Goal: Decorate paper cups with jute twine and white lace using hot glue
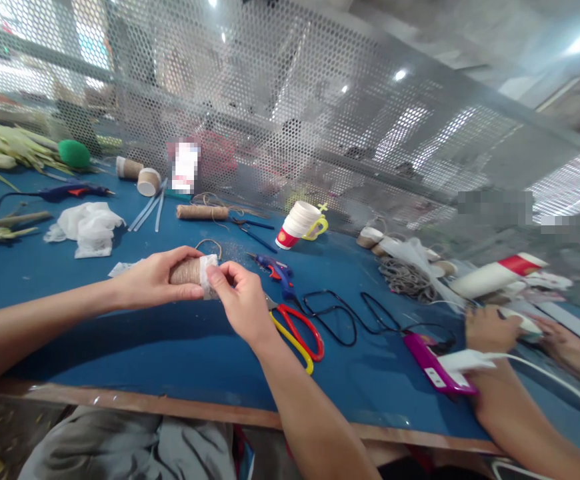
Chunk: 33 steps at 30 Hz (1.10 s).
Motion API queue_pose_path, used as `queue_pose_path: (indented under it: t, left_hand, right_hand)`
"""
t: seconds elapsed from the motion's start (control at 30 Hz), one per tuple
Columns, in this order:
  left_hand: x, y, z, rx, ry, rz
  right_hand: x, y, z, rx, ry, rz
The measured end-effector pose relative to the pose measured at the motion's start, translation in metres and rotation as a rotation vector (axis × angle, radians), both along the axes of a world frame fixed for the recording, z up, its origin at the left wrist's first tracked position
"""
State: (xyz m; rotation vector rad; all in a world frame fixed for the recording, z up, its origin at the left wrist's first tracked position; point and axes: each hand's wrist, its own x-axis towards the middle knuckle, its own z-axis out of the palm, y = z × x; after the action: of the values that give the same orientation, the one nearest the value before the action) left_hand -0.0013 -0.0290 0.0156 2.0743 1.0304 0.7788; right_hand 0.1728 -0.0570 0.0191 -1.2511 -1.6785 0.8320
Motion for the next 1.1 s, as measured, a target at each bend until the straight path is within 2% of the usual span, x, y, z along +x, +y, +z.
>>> queue_pose_path:
  t: [0.3,0.47,0.57,0.73,0.93,1.1]
  left_hand:
    - [0.001,-0.003,0.001,-0.073,-0.069,0.025]
    - [0.001,0.000,0.002,-0.155,-0.131,0.021]
    - [0.001,0.001,0.003,-0.248,-0.165,0.012]
    - [0.003,0.000,0.004,-0.388,-0.217,-0.002]
    - [0.003,0.001,0.000,-0.415,-0.252,-0.009]
    - [0.003,0.003,-0.001,-0.437,-0.294,0.024]
  right_hand:
    - [0.001,0.003,-0.003,-0.066,0.168,0.060]
    - [0.004,0.008,-0.002,0.069,0.281,-0.149]
    - [0.009,0.011,0.001,0.147,0.326,-0.223]
    - [0.013,0.012,0.004,0.122,0.298,-0.237]
    - [0.011,0.009,0.005,0.155,0.204,-0.183]
    - [0.013,0.009,0.005,0.190,0.202,-0.207]
